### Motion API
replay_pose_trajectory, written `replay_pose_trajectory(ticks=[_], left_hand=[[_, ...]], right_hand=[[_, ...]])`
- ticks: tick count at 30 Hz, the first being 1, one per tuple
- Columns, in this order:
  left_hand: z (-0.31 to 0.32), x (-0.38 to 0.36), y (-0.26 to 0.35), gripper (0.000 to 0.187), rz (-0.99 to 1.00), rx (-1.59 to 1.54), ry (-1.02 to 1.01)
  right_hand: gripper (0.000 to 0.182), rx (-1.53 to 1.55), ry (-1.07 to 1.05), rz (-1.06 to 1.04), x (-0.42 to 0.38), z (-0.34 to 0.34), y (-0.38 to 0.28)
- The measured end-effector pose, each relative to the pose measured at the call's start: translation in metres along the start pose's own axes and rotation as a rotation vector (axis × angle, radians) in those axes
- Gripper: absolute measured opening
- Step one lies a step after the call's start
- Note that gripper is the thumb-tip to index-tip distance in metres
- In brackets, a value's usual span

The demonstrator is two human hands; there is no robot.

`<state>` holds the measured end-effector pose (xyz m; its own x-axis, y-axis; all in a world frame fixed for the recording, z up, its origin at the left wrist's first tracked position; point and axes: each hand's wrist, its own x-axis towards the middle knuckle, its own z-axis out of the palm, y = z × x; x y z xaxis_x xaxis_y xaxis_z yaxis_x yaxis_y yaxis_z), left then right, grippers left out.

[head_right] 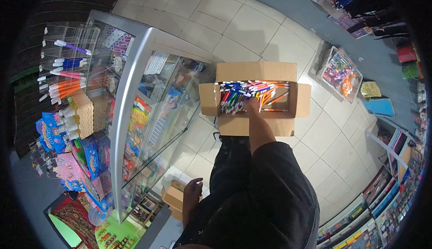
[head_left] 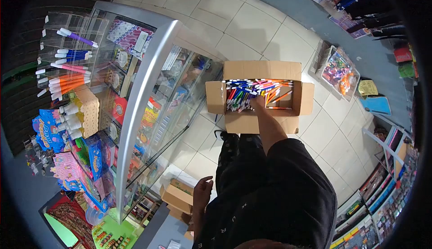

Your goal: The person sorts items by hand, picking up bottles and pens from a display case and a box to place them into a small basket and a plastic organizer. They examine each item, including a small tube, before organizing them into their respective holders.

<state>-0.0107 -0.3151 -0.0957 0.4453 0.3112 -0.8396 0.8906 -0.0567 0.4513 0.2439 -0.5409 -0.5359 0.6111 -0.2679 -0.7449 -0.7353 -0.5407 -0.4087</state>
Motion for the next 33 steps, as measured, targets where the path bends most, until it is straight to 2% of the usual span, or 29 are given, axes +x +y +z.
replay_pose_trajectory(ticks=[5,7,9,11,14,17,21,24,26,27,28,29,30,32,33], left_hand=[[-0.002,0.003,-0.003,0.026,0.034,0.017,0.015],[0.0,0.005,0.001,0.026,0.043,0.015,0.012],[0.002,0.003,0.01,0.026,0.041,0.016,0.002],[0.002,0.006,0.01,0.026,0.069,0.013,-0.013],[0.004,0.01,0.01,0.026,0.087,0.0,-0.025],[0.003,0.014,0.007,0.026,0.109,-0.028,-0.015],[0.0,0.013,0.003,0.026,0.137,-0.046,0.003],[-0.002,0.008,0.004,0.026,0.114,-0.005,0.036],[-0.003,0.007,-0.004,0.027,0.132,-0.025,0.033],[-0.005,0.004,-0.004,0.027,0.152,-0.033,0.029],[-0.007,0.002,-0.003,0.028,0.194,0.016,0.04],[-0.007,0.003,-0.009,0.028,0.182,0.016,0.044],[-0.008,0.002,-0.011,0.029,0.19,0.007,0.061],[-0.01,0.0,-0.013,0.03,0.209,0.021,0.083],[-0.013,-0.001,-0.013,0.03,0.221,0.043,0.089]], right_hand=[[0.041,-0.051,-0.182,0.069,-0.011,-0.025,0.0],[0.042,-0.26,-0.276,-0.075,-0.005,-0.052,0.009],[0.042,-0.45,-0.311,-0.107,-0.004,-0.067,0.011],[0.041,-0.614,-0.281,-0.027,-0.028,-0.103,-0.014],[0.042,-0.752,-0.185,-0.169,-0.044,-0.133,-0.013],[0.041,-0.51,-0.333,-0.245,-0.032,-0.145,-0.019],[0.033,-0.395,-0.149,-0.69,-0.042,-0.136,-0.035],[0.032,-0.436,-0.011,-0.805,-0.035,-0.112,-0.049],[0.042,-0.403,0.079,-0.792,-0.038,-0.099,-0.069],[0.045,-0.534,0.061,-0.919,-0.024,-0.092,-0.074],[0.043,-0.479,0.008,-0.719,-0.04,-0.096,-0.093],[0.042,-0.436,0.076,-0.717,-0.049,-0.098,-0.101],[0.039,-0.432,0.094,-0.823,-0.025,-0.087,-0.092],[0.039,-0.503,-0.066,-0.425,-0.053,-0.103,-0.122],[0.042,-0.541,-0.018,-0.506,-0.071,-0.11,-0.124]])
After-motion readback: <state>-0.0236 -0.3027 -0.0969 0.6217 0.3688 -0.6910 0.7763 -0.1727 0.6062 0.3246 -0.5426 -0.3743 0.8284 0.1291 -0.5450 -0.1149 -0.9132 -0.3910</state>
